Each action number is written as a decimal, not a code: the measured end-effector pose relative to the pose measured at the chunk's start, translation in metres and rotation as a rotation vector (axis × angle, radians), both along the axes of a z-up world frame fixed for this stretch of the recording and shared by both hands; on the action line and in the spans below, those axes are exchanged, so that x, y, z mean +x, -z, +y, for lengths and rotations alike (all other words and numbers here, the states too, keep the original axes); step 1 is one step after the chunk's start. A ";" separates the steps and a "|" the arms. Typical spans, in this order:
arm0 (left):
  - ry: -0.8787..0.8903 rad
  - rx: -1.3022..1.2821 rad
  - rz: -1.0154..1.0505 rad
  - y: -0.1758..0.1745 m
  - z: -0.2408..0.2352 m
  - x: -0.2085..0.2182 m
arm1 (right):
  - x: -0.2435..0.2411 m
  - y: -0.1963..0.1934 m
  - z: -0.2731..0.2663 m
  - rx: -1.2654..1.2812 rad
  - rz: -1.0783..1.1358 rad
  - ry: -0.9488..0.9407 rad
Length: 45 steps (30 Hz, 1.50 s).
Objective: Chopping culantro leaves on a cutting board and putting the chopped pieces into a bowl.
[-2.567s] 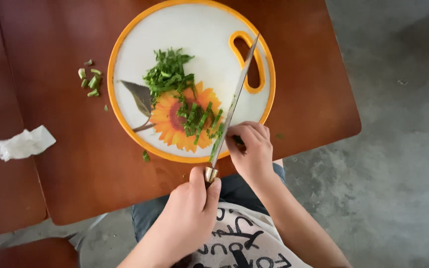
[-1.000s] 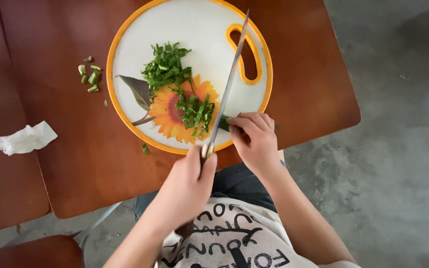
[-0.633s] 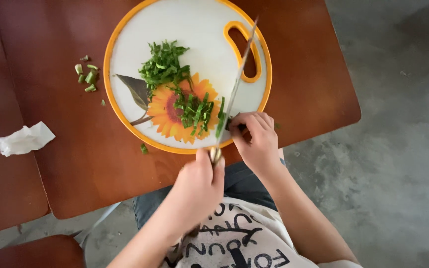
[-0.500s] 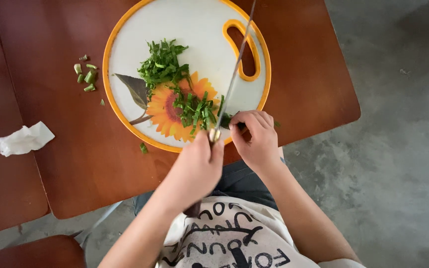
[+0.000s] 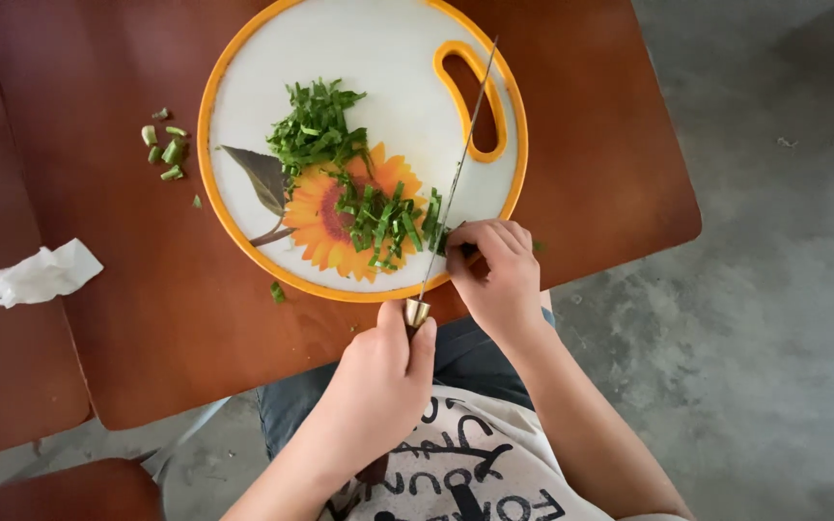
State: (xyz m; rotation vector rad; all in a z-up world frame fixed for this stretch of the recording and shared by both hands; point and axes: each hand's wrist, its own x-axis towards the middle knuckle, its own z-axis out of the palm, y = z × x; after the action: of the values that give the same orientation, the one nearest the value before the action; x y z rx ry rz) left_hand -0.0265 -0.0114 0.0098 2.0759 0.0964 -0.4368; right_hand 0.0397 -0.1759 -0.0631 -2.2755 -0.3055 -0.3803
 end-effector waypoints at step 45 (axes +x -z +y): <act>-0.081 -0.165 -0.039 -0.010 0.014 0.008 | 0.002 -0.011 -0.007 0.047 0.103 -0.031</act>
State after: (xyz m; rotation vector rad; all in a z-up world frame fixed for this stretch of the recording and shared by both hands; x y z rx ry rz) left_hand -0.0181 0.0023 0.0199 1.9107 0.1174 -0.3424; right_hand 0.0412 -0.1831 -0.0525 -2.2323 -0.2765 -0.2507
